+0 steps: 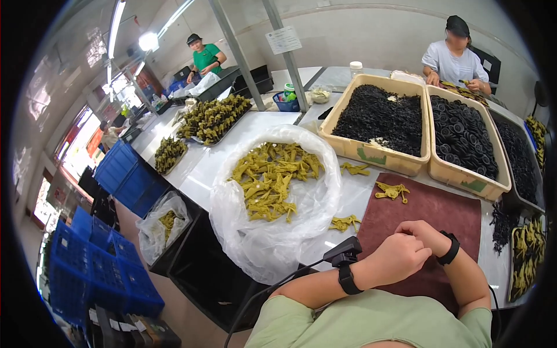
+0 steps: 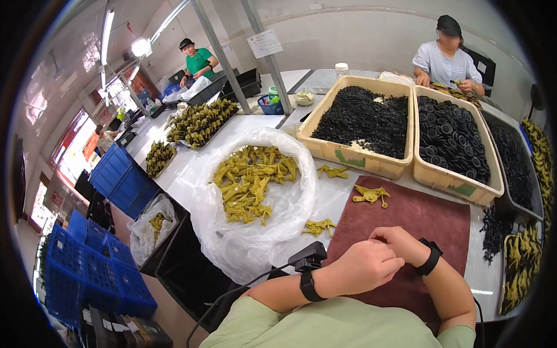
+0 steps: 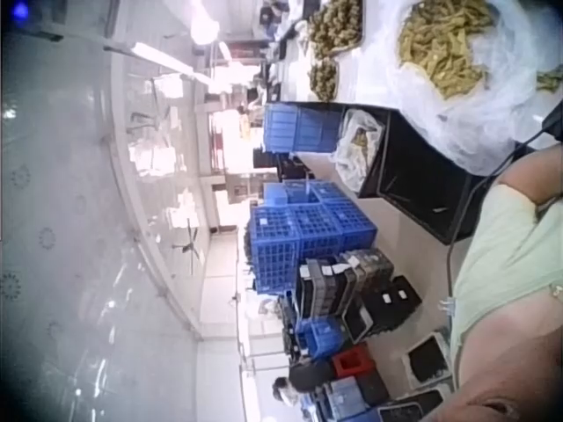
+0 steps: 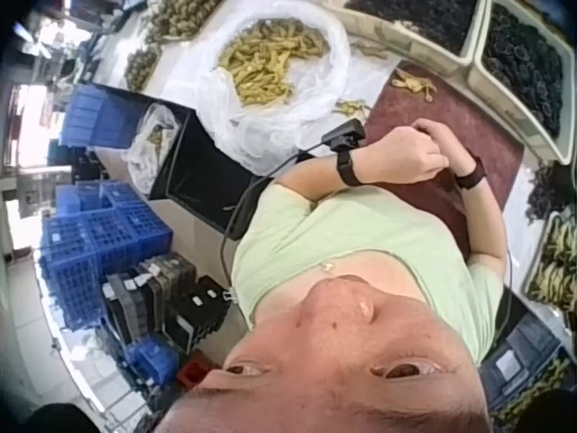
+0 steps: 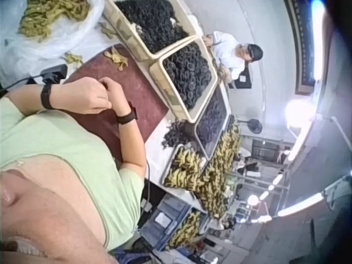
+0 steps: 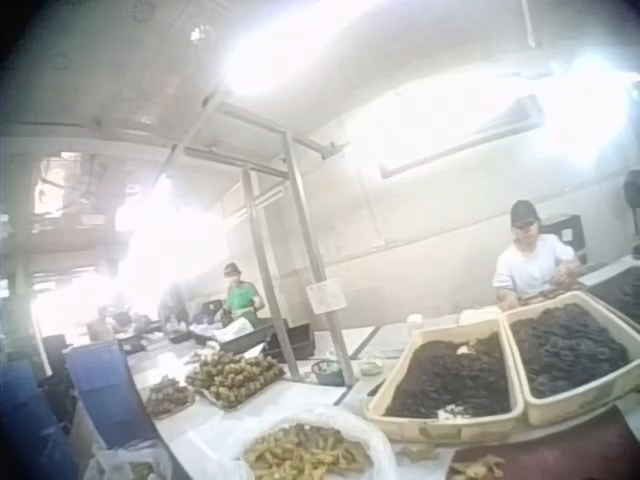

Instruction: Inspecting and arranging small yellow plastic motorcycle components at a manufacturing workbench.

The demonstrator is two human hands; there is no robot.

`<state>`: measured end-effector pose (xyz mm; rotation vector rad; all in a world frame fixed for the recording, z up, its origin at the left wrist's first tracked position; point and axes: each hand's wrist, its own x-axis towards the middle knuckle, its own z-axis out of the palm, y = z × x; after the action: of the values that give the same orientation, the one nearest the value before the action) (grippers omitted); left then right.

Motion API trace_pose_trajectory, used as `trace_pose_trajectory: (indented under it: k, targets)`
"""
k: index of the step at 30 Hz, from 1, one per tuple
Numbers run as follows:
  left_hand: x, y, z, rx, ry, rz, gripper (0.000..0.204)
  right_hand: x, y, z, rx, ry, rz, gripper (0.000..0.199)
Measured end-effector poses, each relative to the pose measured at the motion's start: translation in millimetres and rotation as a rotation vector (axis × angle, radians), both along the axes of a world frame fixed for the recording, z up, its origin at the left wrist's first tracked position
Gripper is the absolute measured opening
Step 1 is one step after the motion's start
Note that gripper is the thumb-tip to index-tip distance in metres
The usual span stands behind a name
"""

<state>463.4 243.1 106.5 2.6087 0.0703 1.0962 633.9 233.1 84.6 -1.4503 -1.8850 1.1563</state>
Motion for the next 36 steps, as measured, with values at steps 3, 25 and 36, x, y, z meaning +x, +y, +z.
trace_pose_trajectory:
  k: [3, 25, 36]
  targets:
    - [0.6, -5.8, 1.7, 0.027, 0.040, -0.033, 0.013, -4.3, -1.3, -1.9, -0.037, 0.117, 0.028, 0.015]
    - [16.6, -39.5, -11.2, -0.056, 0.300, -0.590, 0.015, -69.9, 6.6, 51.6, -0.532, 0.420, 0.334, 0.042]
    - [8.3, -37.0, -0.7, -0.055, 0.320, -0.540, 0.014, -60.6, 15.0, 60.6, 0.223, 0.229, 0.311, 0.038]
